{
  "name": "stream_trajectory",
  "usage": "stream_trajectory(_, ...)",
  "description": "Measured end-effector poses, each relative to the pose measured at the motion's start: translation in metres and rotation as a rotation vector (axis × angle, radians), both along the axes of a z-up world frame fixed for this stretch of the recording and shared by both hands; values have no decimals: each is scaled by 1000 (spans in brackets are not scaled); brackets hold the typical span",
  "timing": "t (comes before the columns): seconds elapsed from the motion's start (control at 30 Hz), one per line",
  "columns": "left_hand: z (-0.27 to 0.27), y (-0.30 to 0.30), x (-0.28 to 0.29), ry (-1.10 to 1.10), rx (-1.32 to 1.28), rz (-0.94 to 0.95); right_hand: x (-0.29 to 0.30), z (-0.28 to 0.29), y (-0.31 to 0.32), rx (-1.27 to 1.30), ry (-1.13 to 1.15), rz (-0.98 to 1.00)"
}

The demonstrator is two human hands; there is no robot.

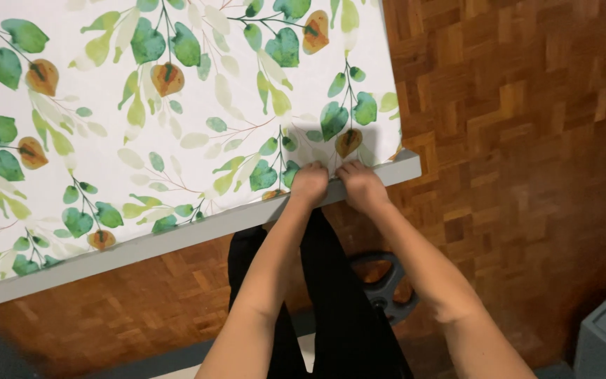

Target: The person smooths and tucks a floral-patterned fitted sheet onto a mattress, working around the edges and corners to secure it in place. They move around the bed to adjust the sheet on all sides.

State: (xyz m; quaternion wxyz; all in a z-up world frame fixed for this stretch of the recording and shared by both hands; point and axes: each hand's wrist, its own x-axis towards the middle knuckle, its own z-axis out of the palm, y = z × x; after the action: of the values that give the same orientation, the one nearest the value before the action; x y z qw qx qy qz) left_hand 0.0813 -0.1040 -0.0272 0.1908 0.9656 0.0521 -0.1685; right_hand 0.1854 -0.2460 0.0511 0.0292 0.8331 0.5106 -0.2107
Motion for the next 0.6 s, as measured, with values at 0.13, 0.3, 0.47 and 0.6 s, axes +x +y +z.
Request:
stream_trajectory(0.13,-18,-6,-8,34,2,-26,-6,7,-9,16,80,-47)
stream_trajectory(0.3,-4,-13,-11,-98,0,157,-23,-20,-8,-95,-59,-107)
stream_trajectory(0.47,38,-8,-15,-199,-11,219,-40,-40,-1,-109,-126,-123)
stream_trajectory(0.6,25,-25,-25,-243,28,258,-49,-45,3,108,-261,-164)
